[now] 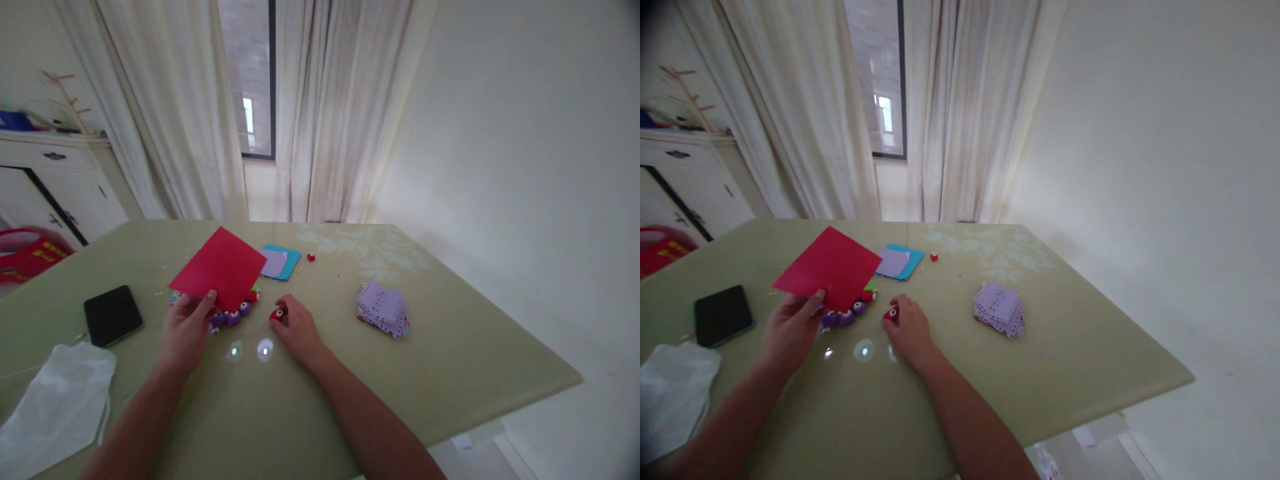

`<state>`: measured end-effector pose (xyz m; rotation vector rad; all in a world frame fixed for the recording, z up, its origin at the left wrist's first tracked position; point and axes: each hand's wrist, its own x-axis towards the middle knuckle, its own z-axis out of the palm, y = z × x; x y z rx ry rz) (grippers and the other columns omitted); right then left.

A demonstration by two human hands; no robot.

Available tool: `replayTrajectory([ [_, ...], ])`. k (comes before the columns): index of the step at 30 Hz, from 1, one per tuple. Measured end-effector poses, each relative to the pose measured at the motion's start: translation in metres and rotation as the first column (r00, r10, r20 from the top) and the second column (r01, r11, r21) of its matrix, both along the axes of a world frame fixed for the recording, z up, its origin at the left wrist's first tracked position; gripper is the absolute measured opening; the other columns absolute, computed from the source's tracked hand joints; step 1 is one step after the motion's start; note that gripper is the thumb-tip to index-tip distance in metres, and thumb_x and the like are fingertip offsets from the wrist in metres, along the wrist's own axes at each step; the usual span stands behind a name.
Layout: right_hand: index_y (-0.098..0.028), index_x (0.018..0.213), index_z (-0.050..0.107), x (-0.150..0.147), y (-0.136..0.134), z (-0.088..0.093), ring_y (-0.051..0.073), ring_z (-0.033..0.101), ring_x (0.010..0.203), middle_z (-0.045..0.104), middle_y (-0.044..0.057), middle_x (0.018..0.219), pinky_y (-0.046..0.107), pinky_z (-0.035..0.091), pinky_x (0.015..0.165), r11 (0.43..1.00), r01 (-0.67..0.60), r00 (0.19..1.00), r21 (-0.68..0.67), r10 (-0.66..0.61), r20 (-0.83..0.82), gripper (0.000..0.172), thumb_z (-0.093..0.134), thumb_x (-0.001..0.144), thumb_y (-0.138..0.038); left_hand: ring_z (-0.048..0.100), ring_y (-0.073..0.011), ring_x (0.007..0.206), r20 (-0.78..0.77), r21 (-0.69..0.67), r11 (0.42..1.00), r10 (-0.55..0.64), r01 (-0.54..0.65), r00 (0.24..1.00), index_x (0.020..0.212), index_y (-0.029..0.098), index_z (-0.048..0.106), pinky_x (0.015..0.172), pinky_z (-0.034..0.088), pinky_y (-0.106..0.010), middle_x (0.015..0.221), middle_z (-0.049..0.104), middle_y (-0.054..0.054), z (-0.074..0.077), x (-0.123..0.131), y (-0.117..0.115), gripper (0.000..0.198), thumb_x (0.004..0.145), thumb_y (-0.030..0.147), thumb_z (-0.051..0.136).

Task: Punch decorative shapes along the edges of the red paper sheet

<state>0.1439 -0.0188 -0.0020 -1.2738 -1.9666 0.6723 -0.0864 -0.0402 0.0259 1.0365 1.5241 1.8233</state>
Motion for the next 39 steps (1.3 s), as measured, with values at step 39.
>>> replayTrajectory([
  [39,-0.024,0.136,0.074,0.014,-0.009,0.025,0.022,0.068,0.095,0.07,0.01,0.111,0.036,0.058,0.085,0.927,0.256,0.861,0.276,-0.089,-0.501,0.038,0.07,0.099,-0.034,0.065,-0.0197,0.053,0.097,-0.123,0.936,-0.319,0.329,0.943,0.086,0.016,0.075,0.053,0.056,-0.03,0.06,0.072,-0.003,-0.006,0.076,0.004,0.056,0.07,0.069,0.085],
])
